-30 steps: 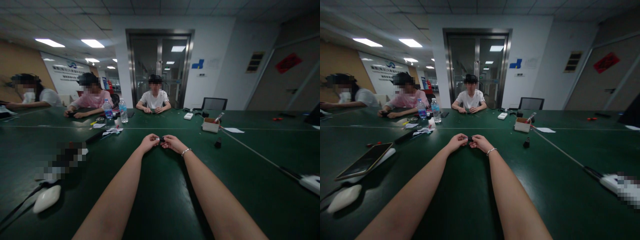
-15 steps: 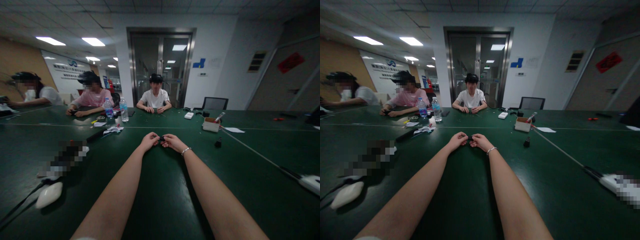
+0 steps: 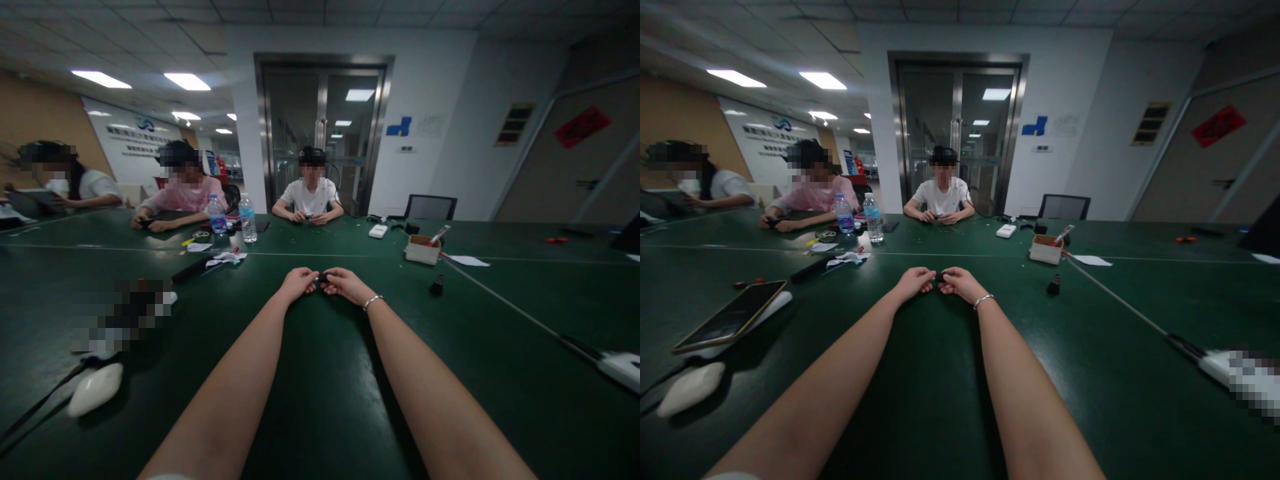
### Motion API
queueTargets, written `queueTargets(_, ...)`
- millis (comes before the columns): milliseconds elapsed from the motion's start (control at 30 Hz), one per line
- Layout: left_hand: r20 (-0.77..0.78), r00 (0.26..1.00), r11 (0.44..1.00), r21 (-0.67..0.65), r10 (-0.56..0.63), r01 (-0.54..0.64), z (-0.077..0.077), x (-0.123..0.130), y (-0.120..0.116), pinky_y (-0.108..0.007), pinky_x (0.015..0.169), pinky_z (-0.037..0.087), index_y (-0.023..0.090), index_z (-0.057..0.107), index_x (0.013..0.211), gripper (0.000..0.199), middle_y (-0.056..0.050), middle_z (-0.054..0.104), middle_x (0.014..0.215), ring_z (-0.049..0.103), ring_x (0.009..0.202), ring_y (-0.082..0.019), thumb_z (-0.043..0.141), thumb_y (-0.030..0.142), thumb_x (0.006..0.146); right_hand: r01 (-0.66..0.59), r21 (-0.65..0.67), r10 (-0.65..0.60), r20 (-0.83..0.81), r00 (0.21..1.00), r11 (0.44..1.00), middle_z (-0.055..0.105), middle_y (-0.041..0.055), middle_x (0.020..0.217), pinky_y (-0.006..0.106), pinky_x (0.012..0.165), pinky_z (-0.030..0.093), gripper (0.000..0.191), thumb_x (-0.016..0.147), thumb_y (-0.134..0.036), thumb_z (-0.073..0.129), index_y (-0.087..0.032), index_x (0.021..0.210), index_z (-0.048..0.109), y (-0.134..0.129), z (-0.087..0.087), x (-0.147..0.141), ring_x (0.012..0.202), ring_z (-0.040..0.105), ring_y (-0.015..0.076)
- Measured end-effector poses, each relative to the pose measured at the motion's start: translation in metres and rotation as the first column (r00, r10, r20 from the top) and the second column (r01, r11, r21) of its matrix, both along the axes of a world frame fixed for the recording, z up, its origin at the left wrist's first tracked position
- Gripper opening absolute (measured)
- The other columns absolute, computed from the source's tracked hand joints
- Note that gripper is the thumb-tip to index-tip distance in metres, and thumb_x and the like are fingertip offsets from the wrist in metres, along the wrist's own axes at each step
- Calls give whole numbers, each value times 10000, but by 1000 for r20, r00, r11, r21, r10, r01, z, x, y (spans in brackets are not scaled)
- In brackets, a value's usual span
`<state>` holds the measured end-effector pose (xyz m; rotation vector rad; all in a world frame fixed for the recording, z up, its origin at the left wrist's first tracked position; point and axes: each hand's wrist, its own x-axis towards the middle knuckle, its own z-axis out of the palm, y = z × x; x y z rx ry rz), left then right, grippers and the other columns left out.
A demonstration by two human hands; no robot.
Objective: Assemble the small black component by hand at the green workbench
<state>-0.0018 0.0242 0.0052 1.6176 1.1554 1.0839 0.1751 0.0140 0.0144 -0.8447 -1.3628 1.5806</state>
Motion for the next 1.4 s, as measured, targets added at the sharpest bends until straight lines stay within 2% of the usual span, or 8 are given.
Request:
queueTargets(367,-29,999,1000,-11,16,-16,1,1,-1,-213,459,387,128,558,735,307,-7,580,513,521,441,-93,550,430,794,0,-8,0,6,1000,1000,650,52,626,188,538,535,124,876,-41,469,-107,972,509,-1,1,0,516,630,97)
queueTargets(767,-204,978,999,-12,40,-43,0,-1,5,-210,441,361,134,553,688,376,2,562,491,476,403,-84,447,463,835,-17,49,16,21,1000,999,615,-4,668,183,538,550,206,830,-19,515,-151,989,518,3,-4,1,540,638,86)
queueTargets(967,-361,925,993,75,116,-95,0,1,5,-233,477,353,149,590,661,468,6,541,463,475,402,-107,358,511,845,-23,49,21,46,999,999,610,-4,666,177,550,547,219,832,-1,486,-145,995,515,3,-4,1,545,640,84)
queueTargets(1133,-483,854,980,136,193,-145,6,5,1,-259,527,349,168,590,608,498,-12,553,471,508,450,-140,290,468,869,-50,95,43,74,996,994,618,1,701,180,546,548,220,828,-19,496,-150,1004,514,5,-6,1,551,643,86)
queueTargets(1300,-453,869,980,84,198,-179,8,5,4,-259,521,348,176,569,578,507,-10,535,447,506,444,-143,263,453,873,-86,147,74,82,994,985,628,-7,775,181,499,544,252,831,-68,523,-189,1050,492,4,-6,-1,542,645,87)
queueTargets(1400,-421,881,976,86,216,-198,5,5,5,-253,512,354,174,579,594,502,-10,551,463,514,443,-136,276,464,870,-49,138,37,90,995,989,636,0,769,186,488,544,232,840,-93,536,-183,1051,500,5,-6,-3,524,641,88)
